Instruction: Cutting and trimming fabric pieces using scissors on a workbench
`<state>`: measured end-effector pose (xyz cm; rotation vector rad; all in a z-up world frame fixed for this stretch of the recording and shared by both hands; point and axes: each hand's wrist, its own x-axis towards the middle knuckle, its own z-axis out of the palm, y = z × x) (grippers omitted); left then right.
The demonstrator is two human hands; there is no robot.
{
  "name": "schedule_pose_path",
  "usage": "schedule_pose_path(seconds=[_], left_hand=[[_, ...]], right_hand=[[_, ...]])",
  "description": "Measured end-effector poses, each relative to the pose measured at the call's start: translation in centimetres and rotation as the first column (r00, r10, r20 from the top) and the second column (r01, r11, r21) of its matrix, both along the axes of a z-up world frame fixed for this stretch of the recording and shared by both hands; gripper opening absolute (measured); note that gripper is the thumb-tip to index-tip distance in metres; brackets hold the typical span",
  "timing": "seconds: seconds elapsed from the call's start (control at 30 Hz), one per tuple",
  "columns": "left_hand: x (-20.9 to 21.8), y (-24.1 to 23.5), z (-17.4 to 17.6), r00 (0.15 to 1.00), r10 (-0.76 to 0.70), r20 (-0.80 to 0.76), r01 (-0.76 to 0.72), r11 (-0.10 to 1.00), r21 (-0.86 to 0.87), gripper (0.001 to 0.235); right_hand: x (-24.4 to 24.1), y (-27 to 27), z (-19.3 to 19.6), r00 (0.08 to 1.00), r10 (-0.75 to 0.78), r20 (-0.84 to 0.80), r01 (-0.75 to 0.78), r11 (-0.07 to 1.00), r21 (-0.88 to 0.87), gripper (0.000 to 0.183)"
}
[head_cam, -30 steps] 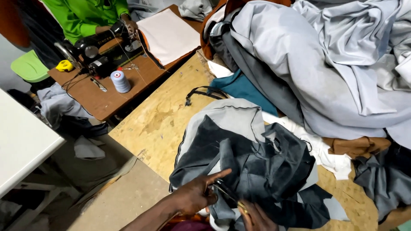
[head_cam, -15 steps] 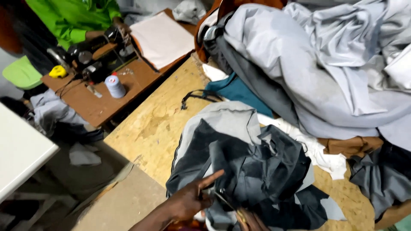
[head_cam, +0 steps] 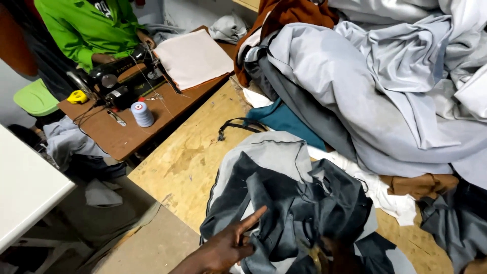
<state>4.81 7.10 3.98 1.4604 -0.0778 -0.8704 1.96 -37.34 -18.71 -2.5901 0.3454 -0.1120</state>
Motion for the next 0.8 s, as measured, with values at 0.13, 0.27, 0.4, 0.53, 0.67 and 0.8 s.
schedule_pose_path(seconds=[0.13, 0.27, 0.4, 0.53, 0.67, 0.8], left_hand=[[-0.6, -1.2, -0.5, 0.997, -0.025, 0.075, 0.015, 0.992, 0.125, 0.113], [-0.9, -3.4, -0.1, 0.988, -0.068, 0.136, 0.067, 0.998, 0.013, 0.107], [-1.2, -5.3, -4.2, 0.888, 0.154, 0.432, -0.205, 0.976, 0.074, 0.100], [-2.2, -5.1, -4.6, 0.636, 0.287, 0.717, -0.435, 0.900, 0.026, 0.081], [-2.0, -7.1, -6.3, 0.744, 0.185, 0.643, -0.465, 0.834, 0.298, 0.041], [-1.7, -8.5, -6.3, 0.844, 0.101, 0.527, -0.330, 0.872, 0.362, 0.019]], right_hand=[[2.7, 12.6, 16.0, 0.903, 0.129, -0.409, 0.025, 0.936, 0.350, 0.044], [3.8, 16.2, 17.4, 0.853, 0.390, -0.348, -0.275, 0.901, 0.335, 0.056], [3.8, 16.9, 16.2, 0.928, 0.179, -0.328, 0.036, 0.830, 0.557, 0.038], [3.3, 17.3, 17.6, 0.969, 0.091, -0.228, 0.033, 0.872, 0.488, 0.070], [2.9, 16.8, 15.8, 0.991, 0.018, -0.131, 0.036, 0.916, 0.399, 0.073], [2.5, 15.9, 15.3, 0.997, -0.045, -0.066, 0.065, 0.937, 0.344, 0.070]])
